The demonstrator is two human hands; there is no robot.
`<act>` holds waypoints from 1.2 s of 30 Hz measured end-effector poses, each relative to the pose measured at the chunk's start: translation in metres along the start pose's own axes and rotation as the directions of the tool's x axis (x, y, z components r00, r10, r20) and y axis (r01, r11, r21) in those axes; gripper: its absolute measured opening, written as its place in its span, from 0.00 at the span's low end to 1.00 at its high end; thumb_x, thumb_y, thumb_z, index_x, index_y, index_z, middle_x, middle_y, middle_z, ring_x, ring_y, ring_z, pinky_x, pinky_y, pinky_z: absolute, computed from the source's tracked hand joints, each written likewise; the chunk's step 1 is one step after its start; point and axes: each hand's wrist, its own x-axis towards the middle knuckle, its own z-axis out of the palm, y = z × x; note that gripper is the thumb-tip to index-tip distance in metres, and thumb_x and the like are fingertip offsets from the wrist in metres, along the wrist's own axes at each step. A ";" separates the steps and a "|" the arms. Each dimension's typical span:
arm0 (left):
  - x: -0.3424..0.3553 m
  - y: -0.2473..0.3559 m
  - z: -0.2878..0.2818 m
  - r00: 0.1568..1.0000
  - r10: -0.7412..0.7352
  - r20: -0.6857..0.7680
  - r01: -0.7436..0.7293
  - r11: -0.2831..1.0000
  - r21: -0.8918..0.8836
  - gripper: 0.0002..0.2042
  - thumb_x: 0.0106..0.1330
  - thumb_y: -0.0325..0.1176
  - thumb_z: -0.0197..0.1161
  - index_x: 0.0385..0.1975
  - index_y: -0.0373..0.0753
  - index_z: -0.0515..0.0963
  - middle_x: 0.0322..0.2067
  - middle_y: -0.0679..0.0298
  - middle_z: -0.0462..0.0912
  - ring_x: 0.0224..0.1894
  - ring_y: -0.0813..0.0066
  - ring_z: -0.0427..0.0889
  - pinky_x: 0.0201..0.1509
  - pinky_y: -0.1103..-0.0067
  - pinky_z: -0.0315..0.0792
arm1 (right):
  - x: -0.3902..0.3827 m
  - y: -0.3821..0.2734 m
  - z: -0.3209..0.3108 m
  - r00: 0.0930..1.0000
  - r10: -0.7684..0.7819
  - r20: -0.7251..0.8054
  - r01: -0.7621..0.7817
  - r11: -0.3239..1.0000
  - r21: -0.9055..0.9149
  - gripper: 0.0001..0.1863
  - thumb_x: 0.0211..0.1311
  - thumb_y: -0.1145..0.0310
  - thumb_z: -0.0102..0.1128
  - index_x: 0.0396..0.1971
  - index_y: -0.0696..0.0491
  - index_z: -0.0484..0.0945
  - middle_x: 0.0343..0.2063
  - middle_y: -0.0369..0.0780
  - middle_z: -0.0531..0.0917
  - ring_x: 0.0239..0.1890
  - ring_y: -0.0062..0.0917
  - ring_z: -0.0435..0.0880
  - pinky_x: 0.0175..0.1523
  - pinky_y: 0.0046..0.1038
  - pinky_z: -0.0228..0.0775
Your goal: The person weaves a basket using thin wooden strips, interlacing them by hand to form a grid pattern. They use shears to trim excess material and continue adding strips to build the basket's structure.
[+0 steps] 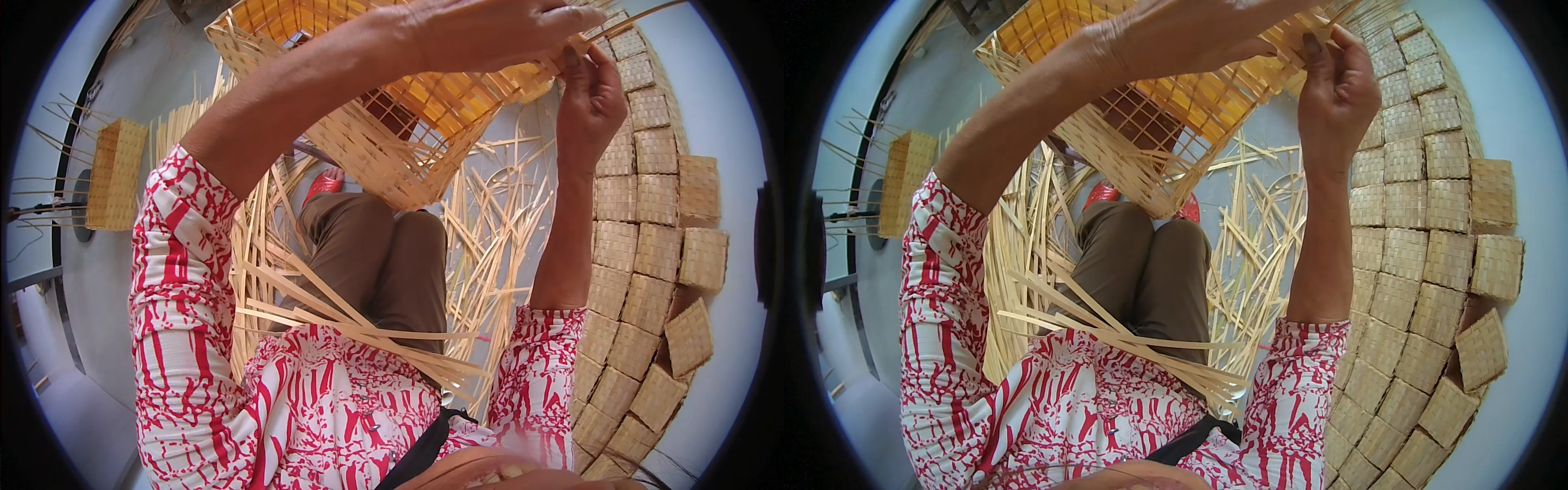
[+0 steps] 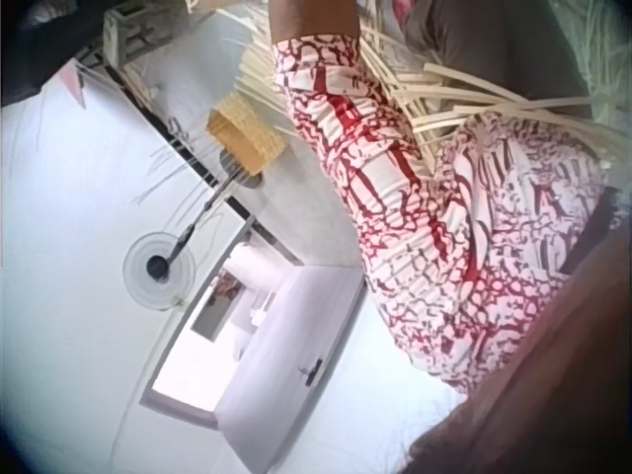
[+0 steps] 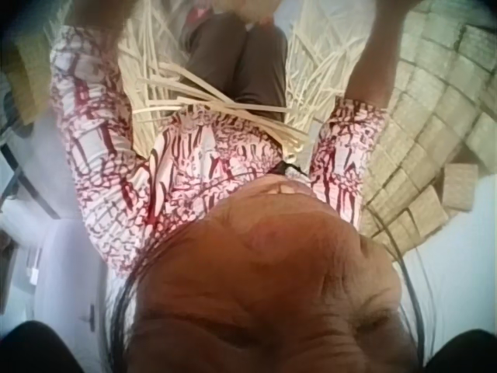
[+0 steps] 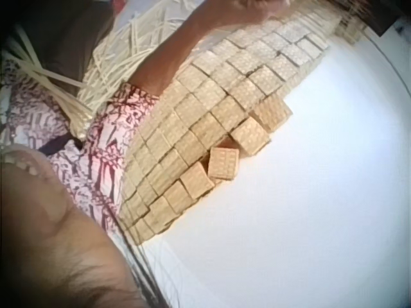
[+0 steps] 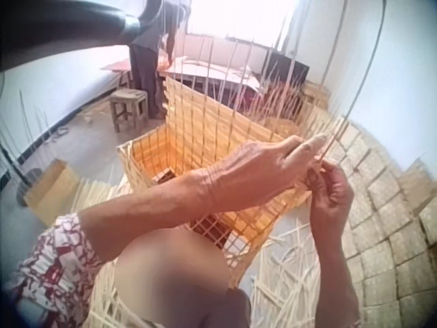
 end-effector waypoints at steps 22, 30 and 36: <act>0.000 0.008 0.024 0.966 0.059 -0.251 0.022 0.952 0.305 0.10 0.55 0.31 0.64 0.31 0.35 0.73 0.27 0.59 0.76 0.34 0.66 0.81 0.33 0.75 0.79 | -0.013 -0.009 0.010 0.996 -0.013 0.085 -0.017 0.938 0.346 0.14 0.73 0.71 0.58 0.54 0.59 0.70 0.34 0.41 0.86 0.37 0.17 0.84 0.45 0.20 0.77; -0.001 0.020 0.011 0.974 -0.043 -0.225 0.078 0.986 0.149 0.20 0.61 0.36 0.67 0.50 0.38 0.72 0.39 0.58 0.81 0.38 0.64 0.85 0.38 0.72 0.80 | -0.003 -0.001 0.008 0.994 0.071 -0.081 -0.048 0.966 0.255 0.06 0.73 0.76 0.54 0.46 0.59 0.74 0.31 0.40 0.85 0.34 0.16 0.83 0.41 0.18 0.77; -0.050 0.107 0.003 0.726 -0.589 0.354 0.570 0.804 0.168 0.37 0.52 0.44 0.75 0.61 0.34 0.68 0.48 0.52 0.79 0.49 0.57 0.82 0.45 0.67 0.79 | -0.003 0.015 -0.001 0.985 0.135 -0.108 -0.122 0.985 0.124 0.07 0.73 0.76 0.53 0.47 0.58 0.74 0.30 0.39 0.85 0.32 0.14 0.80 0.38 0.18 0.73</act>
